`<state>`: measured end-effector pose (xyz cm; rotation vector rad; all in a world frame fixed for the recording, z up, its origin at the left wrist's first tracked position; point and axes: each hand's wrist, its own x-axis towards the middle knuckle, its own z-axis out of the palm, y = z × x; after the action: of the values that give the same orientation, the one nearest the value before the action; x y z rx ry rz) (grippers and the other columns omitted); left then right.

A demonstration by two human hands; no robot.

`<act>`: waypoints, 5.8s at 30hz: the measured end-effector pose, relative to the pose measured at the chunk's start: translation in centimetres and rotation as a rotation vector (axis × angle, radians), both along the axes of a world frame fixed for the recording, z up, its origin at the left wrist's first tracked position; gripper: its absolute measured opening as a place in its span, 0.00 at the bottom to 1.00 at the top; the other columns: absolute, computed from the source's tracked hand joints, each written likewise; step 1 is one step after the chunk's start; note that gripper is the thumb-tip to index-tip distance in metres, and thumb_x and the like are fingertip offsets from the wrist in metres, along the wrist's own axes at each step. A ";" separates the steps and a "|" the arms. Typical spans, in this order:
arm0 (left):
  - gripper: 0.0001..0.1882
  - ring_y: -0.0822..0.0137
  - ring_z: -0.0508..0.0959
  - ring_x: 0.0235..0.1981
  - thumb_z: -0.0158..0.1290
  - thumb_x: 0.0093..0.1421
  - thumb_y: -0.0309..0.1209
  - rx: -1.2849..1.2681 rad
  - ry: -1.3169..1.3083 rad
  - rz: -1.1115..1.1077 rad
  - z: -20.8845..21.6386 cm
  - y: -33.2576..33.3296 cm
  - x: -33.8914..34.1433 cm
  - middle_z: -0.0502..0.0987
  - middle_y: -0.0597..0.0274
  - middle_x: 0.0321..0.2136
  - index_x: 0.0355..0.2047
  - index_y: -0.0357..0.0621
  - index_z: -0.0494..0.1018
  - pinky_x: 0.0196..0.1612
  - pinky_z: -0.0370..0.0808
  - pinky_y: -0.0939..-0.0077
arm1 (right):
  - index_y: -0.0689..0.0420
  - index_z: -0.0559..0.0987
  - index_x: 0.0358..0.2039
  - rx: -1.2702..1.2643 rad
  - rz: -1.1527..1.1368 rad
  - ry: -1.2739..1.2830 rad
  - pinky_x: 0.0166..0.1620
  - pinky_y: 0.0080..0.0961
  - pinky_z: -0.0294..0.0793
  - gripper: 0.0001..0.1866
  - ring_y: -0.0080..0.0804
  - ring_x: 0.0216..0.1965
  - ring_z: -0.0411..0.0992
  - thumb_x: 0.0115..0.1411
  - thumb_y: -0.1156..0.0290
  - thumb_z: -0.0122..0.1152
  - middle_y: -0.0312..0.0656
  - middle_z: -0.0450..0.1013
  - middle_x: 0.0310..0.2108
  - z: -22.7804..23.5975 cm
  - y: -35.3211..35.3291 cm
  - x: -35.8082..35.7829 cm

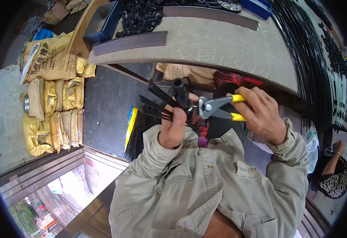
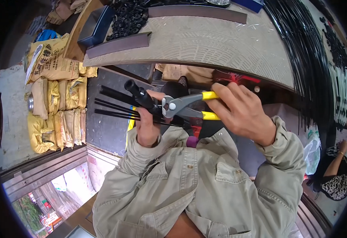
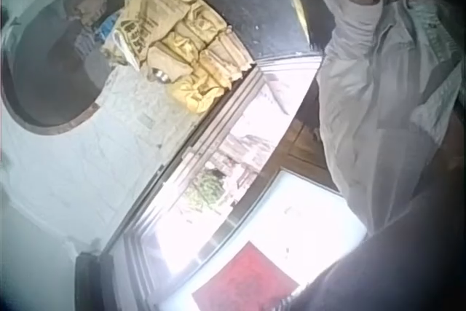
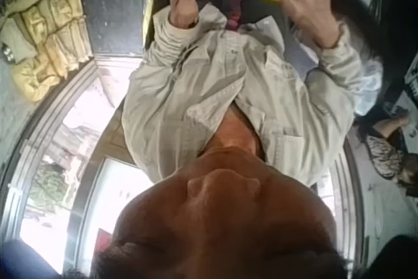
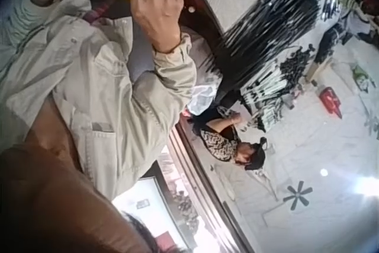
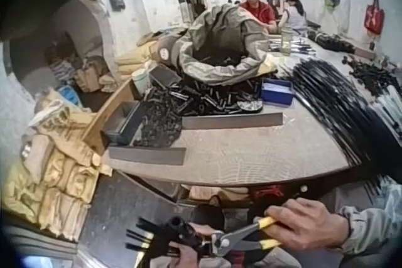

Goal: Assemble plastic connectors and bundles of black rods at a workbench.

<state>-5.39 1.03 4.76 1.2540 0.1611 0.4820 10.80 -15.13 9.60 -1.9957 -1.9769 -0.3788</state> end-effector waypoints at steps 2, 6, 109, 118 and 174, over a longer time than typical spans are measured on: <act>0.25 0.77 0.64 0.25 0.38 0.62 0.48 -0.034 -0.073 -0.043 -0.9 0.4 0.0 0.69 0.63 0.29 0.45 0.36 0.63 0.30 0.63 0.82 | 0.60 0.76 0.35 -0.030 0.019 -0.063 0.31 0.25 0.68 0.18 0.33 0.30 0.69 0.40 0.73 0.56 0.44 0.68 0.37 0.3 0.5 0.4; 0.25 0.77 0.64 0.26 0.38 0.62 0.47 -0.036 -0.076 -0.080 -0.4 0.5 0.3 0.69 0.62 0.30 0.47 0.35 0.62 0.30 0.63 0.82 | 0.57 0.72 0.47 -0.088 -0.091 -0.172 0.51 0.35 0.63 0.24 0.36 0.46 0.65 0.44 0.71 0.51 0.43 0.63 0.46 1.0 0.8 0.6; 0.12 0.77 0.63 0.21 0.60 0.44 0.28 -0.122 -0.017 -0.072 1.9 3.2 2.1 0.69 0.65 0.20 0.28 0.35 0.73 0.26 0.58 0.84 | 0.60 0.77 0.29 -0.214 0.185 1.011 0.32 0.21 0.70 0.04 0.22 0.28 0.72 0.52 0.76 0.58 0.35 0.74 0.28 -0.2 17.8 7.9; 0.12 0.74 0.62 0.24 0.57 0.46 0.28 -0.037 -0.084 -0.044 1.4 4.4 2.5 0.68 0.65 0.23 0.31 0.35 0.73 0.29 0.59 0.81 | 0.51 0.75 0.31 0.088 0.100 -0.050 0.42 0.25 0.62 0.10 0.29 0.40 0.66 0.45 0.74 0.60 0.31 0.70 0.34 -4.4 27.9 10.2; 0.14 0.78 0.69 0.36 0.53 0.54 0.22 -0.289 -0.252 -0.052 2.0 -2.9 7.5 0.70 0.65 0.35 0.41 0.35 0.67 0.41 0.67 0.84 | 0.53 0.74 0.28 0.331 -0.063 0.555 0.60 0.43 0.35 0.12 0.35 0.43 0.67 0.41 0.74 0.63 0.34 0.71 0.31 3.3 2.6 2.7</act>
<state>2.07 -1.90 6.71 0.9042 -0.0158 0.5467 13.49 -12.56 12.95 -1.7175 -1.4109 -0.1294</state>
